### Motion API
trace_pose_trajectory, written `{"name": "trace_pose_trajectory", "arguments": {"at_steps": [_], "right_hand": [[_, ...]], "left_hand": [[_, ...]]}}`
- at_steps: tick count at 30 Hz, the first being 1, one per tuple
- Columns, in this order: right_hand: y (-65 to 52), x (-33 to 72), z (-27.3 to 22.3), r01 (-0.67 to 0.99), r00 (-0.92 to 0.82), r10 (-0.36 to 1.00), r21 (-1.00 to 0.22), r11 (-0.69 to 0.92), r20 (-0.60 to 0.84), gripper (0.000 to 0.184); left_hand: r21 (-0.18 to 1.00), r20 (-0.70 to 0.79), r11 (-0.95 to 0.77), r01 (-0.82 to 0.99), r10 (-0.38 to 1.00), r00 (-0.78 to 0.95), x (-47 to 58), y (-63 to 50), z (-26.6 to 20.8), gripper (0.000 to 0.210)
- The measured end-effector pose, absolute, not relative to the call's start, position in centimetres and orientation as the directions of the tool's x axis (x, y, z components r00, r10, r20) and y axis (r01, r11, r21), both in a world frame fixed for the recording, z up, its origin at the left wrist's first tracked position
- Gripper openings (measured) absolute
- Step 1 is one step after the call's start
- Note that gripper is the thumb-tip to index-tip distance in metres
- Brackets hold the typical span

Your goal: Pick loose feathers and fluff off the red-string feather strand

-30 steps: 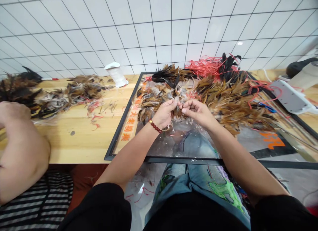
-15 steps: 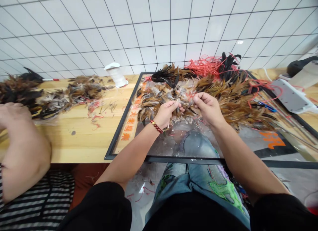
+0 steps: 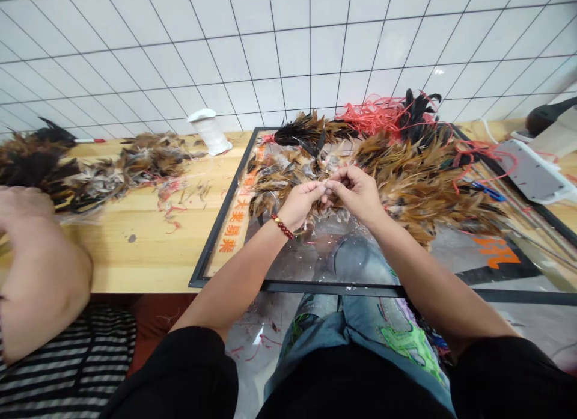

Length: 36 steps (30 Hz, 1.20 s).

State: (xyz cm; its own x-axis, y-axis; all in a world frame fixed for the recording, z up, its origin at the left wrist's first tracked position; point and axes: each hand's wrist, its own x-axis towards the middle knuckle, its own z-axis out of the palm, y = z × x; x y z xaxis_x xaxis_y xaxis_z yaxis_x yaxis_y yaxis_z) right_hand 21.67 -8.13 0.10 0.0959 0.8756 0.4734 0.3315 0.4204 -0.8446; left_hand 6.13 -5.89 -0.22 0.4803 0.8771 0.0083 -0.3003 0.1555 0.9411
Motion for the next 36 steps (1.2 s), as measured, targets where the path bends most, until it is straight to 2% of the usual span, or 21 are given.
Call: {"name": "trace_pose_trajectory", "arguments": {"at_steps": [2,4,7,9,12,14,17,19,22,25,27,30,32,34,36], "right_hand": [[-8.1,21.8,0.2,0.164,0.003,0.93,-0.918,0.361,0.367,0.029],[-8.0,22.0,0.7,0.038,-0.15,0.941,-0.949,0.312,0.303,0.035],[-7.5,21.8,1.9,0.01,-0.223,0.925,-0.949,0.316,0.306,0.034],[-6.7,21.1,2.8,0.049,-0.199,0.92,-0.934,0.353,0.337,0.03],[-4.8,19.1,4.1,0.122,-0.212,0.92,-0.925,0.361,0.331,0.02],[-3.3,17.6,4.9,0.148,-0.17,0.925,-0.919,0.365,0.34,0.014],[-1.5,16.4,6.1,0.217,-0.028,0.882,-0.858,0.466,0.471,0.011],[-0.8,16.7,6.9,0.294,-0.125,0.858,-0.808,0.511,0.497,0.012],[-0.4,17.6,7.6,0.407,-0.386,0.822,-0.722,0.56,0.419,0.006],[0.2,17.6,6.9,0.501,-0.496,0.785,-0.615,0.609,0.372,0.013],[0.8,16.9,5.7,0.528,-0.552,0.775,-0.591,0.61,0.307,0.022],[1.4,15.4,3.7,0.54,-0.612,0.778,-0.644,0.542,0.141,0.033],[1.4,14.6,2.9,0.646,-0.618,0.786,-0.561,0.517,0.014,0.035],[1.2,14.5,2.8,0.744,-0.601,0.794,-0.427,0.515,-0.09,0.032],[1.2,15.4,3.4,0.754,-0.611,0.781,-0.391,0.527,-0.126,0.025]], "left_hand": [[0.934,0.022,0.161,-0.318,0.864,0.503,6.0,-5.9,-0.2,0.025],[0.929,0.009,0.197,-0.313,0.834,0.552,5.9,-5.8,-0.1,0.027],[0.911,-0.031,0.274,-0.307,0.79,0.612,5.4,-5.5,0.3,0.027],[0.898,-0.036,0.293,-0.33,0.794,0.607,5.0,-5.1,0.7,0.027],[0.882,-0.001,0.239,-0.405,0.862,0.507,4.2,-4.4,1.5,0.028],[0.867,0.033,0.168,-0.469,0.92,0.392,3.5,-3.8,2.0,0.03],[0.836,0.062,0.047,-0.547,0.982,0.179,2.3,-2.6,2.6,0.031],[0.814,0.068,-0.048,-0.579,0.998,0.013,1.2,-1.4,3.2,0.033],[0.787,0.073,-0.212,-0.579,0.965,-0.254,-0.6,1.3,4.8,0.036],[0.784,0.094,-0.33,-0.526,0.901,-0.425,-2.0,4.5,7.4,0.035],[0.784,0.126,-0.374,-0.496,0.877,-0.463,-2.3,6.4,9.2,0.035],[0.724,0.187,-0.441,-0.531,0.866,-0.464,-1.7,8.5,10.8,0.034],[0.687,0.184,-0.457,-0.564,0.861,-0.473,-0.8,9.2,11.1,0.033],[0.692,0.168,-0.452,-0.563,0.859,-0.483,0.5,9.4,10.8,0.036],[0.736,0.186,-0.435,-0.518,0.867,-0.463,1.8,9.3,10.2,0.04]]}}
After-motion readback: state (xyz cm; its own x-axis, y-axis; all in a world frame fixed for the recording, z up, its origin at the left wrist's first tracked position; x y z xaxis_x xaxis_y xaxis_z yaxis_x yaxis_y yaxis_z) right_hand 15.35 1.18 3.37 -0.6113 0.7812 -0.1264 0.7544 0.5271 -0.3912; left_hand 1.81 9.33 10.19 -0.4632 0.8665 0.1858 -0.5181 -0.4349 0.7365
